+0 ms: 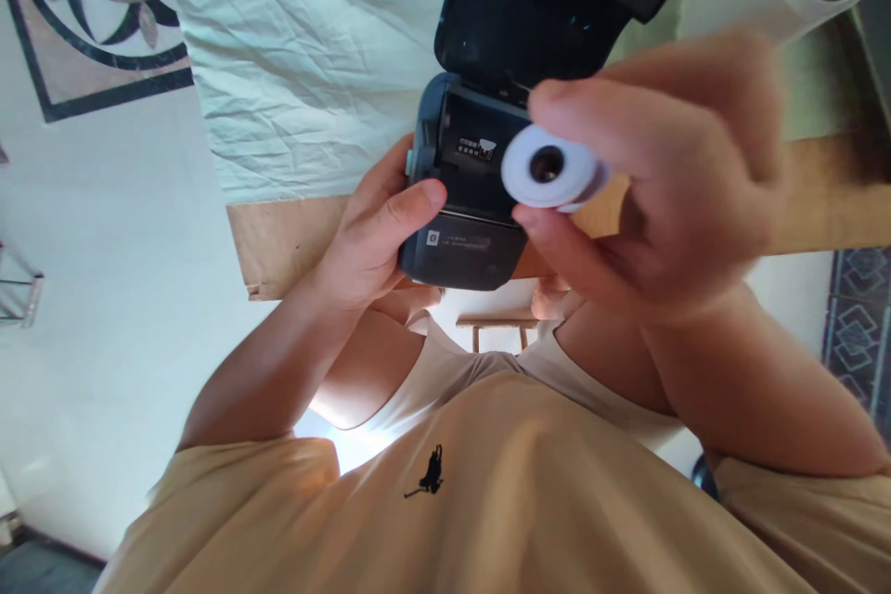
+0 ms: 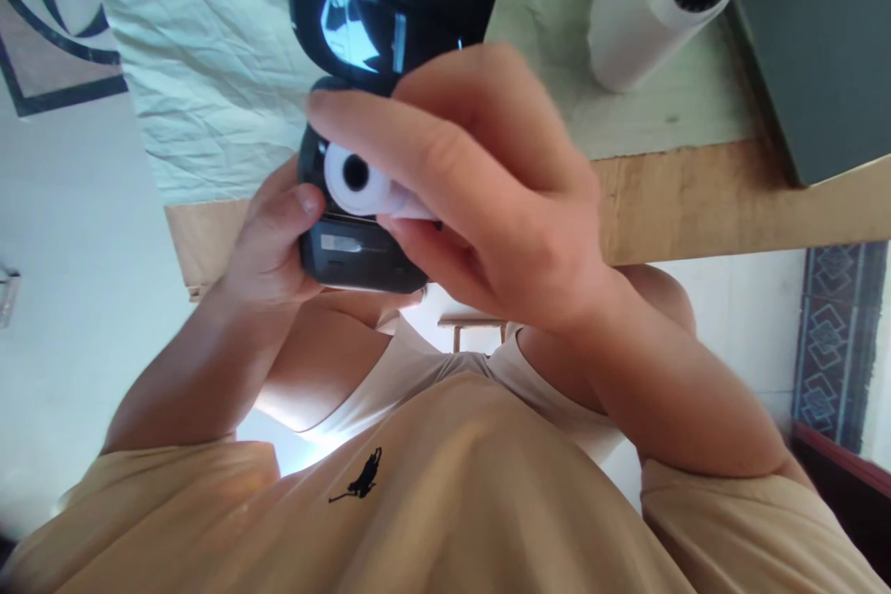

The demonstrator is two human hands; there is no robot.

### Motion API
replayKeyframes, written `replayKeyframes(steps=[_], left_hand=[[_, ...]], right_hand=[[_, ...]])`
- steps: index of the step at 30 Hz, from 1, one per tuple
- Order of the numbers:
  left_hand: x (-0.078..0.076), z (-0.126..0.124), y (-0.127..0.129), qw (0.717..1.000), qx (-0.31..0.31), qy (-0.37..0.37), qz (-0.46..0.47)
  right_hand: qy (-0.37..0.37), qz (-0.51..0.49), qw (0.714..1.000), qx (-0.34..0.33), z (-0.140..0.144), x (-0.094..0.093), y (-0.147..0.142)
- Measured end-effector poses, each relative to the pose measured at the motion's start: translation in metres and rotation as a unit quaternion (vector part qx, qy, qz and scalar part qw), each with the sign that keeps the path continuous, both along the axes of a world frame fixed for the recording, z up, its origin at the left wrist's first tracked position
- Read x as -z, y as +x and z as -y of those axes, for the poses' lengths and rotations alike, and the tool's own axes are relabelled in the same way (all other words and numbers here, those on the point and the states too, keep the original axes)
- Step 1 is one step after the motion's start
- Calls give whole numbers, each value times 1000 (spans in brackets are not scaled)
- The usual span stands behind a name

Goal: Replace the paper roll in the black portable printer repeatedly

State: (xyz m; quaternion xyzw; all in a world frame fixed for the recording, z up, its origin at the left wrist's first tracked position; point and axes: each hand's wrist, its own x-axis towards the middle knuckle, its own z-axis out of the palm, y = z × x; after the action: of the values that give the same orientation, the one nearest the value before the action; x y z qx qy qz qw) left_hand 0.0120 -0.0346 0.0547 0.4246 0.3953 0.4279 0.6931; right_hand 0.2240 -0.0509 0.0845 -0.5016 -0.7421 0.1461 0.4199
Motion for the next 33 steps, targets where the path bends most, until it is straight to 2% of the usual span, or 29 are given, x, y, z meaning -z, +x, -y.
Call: replayKeyframes(steps=[2,4,8,12,18,24,30,33], left_hand=[[-1,1,0,1000,-7,4,-6],[-1,2,0,1000,-3,6,3],[0,2,0,999,11,21,28],[0,1,1,1000,10,13,25],[-3,1,1,1000,0,9,2],[-5,2,2,1000,-4,10,-18],[-1,1,1,998,-12,53,15],[2,-1,-1,998,-5,69,8]], right_hand=[[78,28,996,-34,-2,3,-12],[105,55,992,-36,-6,7,-17],[80,68,994,10,-11,10,-18],[17,76,997,19,-10,8,-23],[100,76,992,-3,-11,13,-23],[127,83,988,-23,-12,15,-19],[94,58,993,-32,-3,12,-25],[104,59,992,-46,3,14,-30]])
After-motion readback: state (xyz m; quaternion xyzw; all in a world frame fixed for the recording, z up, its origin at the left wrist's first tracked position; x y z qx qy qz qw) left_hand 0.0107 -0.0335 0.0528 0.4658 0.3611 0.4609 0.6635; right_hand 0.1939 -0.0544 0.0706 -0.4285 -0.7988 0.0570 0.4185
